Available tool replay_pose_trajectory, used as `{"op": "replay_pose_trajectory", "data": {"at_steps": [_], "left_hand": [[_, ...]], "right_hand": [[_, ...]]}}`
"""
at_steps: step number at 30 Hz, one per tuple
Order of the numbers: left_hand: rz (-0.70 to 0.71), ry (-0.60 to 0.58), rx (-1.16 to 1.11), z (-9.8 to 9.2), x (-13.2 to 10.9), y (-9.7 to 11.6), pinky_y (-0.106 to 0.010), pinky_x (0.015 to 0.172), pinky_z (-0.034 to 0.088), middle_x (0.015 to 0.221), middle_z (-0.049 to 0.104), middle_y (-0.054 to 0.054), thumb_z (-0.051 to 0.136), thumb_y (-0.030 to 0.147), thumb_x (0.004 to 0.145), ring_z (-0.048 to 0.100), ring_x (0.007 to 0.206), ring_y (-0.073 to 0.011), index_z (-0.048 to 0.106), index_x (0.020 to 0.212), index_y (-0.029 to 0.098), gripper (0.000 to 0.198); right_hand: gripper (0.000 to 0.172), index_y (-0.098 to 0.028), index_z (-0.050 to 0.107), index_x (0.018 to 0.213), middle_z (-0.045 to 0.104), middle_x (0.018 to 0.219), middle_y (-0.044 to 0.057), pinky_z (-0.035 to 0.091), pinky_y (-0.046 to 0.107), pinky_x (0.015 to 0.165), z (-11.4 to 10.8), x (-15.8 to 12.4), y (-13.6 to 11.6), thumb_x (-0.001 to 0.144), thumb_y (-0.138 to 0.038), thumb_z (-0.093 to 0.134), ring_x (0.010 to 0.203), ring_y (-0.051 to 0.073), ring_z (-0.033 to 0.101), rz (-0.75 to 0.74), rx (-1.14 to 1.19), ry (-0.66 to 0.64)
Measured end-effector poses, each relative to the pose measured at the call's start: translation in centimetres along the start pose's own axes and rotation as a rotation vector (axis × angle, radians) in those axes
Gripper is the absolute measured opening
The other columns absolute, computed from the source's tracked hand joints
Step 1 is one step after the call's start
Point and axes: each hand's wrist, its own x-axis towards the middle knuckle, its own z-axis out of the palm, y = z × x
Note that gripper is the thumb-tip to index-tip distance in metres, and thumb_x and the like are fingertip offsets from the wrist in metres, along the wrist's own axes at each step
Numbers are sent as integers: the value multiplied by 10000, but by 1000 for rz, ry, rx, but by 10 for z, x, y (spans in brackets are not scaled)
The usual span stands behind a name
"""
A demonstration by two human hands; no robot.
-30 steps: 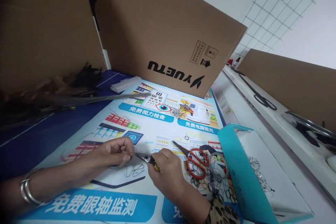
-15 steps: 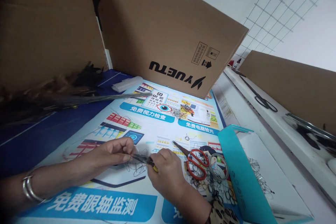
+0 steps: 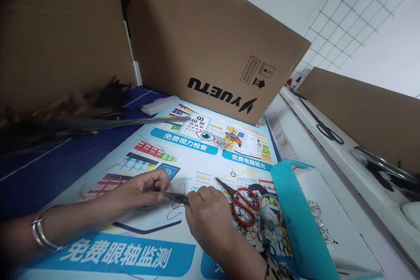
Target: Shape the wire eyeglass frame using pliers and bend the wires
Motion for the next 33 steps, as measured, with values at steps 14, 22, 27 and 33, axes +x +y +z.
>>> {"op": "replay_pose_trajectory", "data": {"at_steps": [14, 22, 27, 33], "left_hand": [[31, 99, -122, -19, 8, 3, -242, 588, 311, 812, 533, 29, 716, 310, 821, 446, 669, -122, 505, 861, 212, 236], [98, 56, -59, -23, 19, 12, -276, 674, 366, 802, 564, 23, 705, 345, 830, 497, 731, -147, 451, 871, 216, 288], [126, 41, 43, -23, 20, 10, -277, 659, 349, 796, 553, 36, 667, 324, 862, 483, 719, -142, 446, 863, 219, 245], [120, 2, 155, -25, 19, 2, -290, 700, 389, 856, 557, 18, 597, 268, 887, 507, 781, -161, 445, 897, 230, 157]], "right_hand": [[38, -204, 656, 826, 656, 815, 26, 414, 283, 666, 0, 44, 11, 852, -230, 646, 771, 186, 598, 23, 7, -133], [25, -200, 674, 842, 640, 817, 25, 432, 254, 683, 14, 40, 29, 823, -215, 682, 780, 171, 605, 41, 134, -126], [49, -199, 671, 873, 637, 816, 39, 436, 280, 708, 16, 36, 33, 834, -198, 642, 785, 187, 583, 1, 100, -14], [30, -191, 651, 832, 627, 810, 39, 426, 282, 709, 13, 36, 30, 844, -217, 646, 784, 184, 568, -34, 88, -60]]}}
